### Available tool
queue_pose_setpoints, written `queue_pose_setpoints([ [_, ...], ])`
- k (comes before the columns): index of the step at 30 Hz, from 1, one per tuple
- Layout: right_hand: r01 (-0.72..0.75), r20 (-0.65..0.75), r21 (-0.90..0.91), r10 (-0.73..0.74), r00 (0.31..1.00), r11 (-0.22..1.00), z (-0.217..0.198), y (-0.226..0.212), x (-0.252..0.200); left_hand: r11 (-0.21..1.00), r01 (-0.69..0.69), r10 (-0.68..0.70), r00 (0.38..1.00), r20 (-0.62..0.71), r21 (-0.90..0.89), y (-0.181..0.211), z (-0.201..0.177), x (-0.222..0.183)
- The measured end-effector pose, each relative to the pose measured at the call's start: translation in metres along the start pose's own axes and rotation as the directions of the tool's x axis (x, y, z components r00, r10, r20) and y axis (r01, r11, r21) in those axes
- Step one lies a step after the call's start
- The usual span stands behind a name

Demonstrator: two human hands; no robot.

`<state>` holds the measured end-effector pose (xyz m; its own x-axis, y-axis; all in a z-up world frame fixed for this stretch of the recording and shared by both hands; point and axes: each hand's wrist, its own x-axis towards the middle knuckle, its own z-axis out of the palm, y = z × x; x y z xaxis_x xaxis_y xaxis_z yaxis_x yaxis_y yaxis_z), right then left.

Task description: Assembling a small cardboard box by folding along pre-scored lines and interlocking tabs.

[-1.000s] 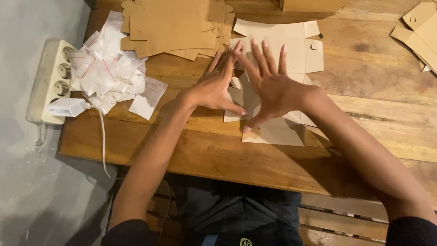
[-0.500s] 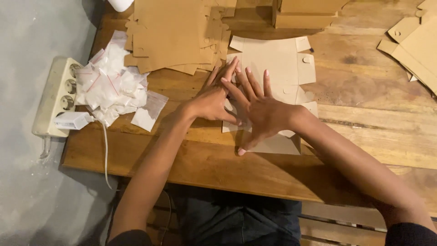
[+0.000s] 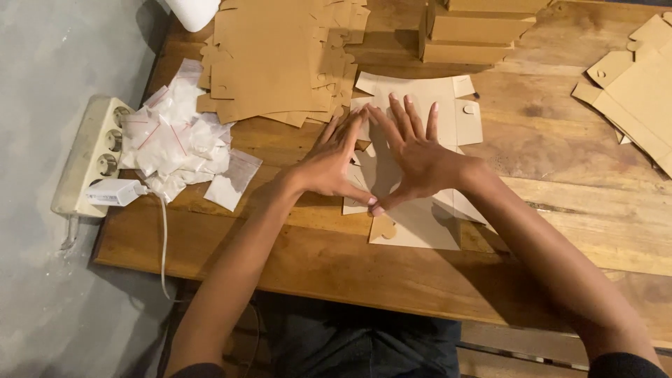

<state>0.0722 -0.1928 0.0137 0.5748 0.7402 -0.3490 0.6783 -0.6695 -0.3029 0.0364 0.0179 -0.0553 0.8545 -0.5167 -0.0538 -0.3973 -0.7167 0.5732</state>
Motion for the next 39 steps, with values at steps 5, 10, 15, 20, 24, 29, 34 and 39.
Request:
queue_pose_setpoints([
  [5,-0.016,0.019,-0.023,0.017,1.0,1.0,-0.003,-0.006,-0.003,0.998,0.044,-0.045,0.998,0.044,0.041,0.003,-0.002,0.001],
  [10,-0.034,0.049,-0.098,0.039,0.998,0.995,-0.005,-0.014,-0.005,0.996,0.043,-0.047,0.997,0.053,0.081,0.004,-0.002,0.002],
  [15,0.023,0.065,-0.069,-0.018,0.998,0.997,0.007,-0.019,-0.006,1.0,0.005,-0.005,1.0,-0.009,0.018,0.004,-0.003,0.0],
  [20,0.045,0.104,-0.111,-0.034,0.994,0.993,0.009,-0.032,-0.011,1.0,0.003,-0.004,0.999,-0.035,-0.018,0.007,-0.007,-0.002],
  [24,0.118,-0.005,-0.005,-0.118,0.993,0.993,-0.001,-0.018,-0.017,0.995,0.025,-0.025,1.0,0.0,0.095,0.001,0.0,0.002],
  [29,0.272,-0.204,0.315,-0.215,0.955,0.909,-0.026,0.012,-0.058,1.0,-0.027,0.024,0.99,0.14,0.013,0.05,-0.021,-0.017],
  [34,0.273,-0.23,0.508,-0.177,0.957,0.817,-0.006,0.049,-0.096,0.972,-0.173,0.211,0.94,0.269,-0.159,0.046,-0.009,-0.019],
  [39,0.151,0.033,0.531,-0.199,0.98,0.834,-0.008,0.061,-0.112,0.982,-0.161,0.184,0.941,0.285,-0.103,0.053,-0.02,-0.017],
])
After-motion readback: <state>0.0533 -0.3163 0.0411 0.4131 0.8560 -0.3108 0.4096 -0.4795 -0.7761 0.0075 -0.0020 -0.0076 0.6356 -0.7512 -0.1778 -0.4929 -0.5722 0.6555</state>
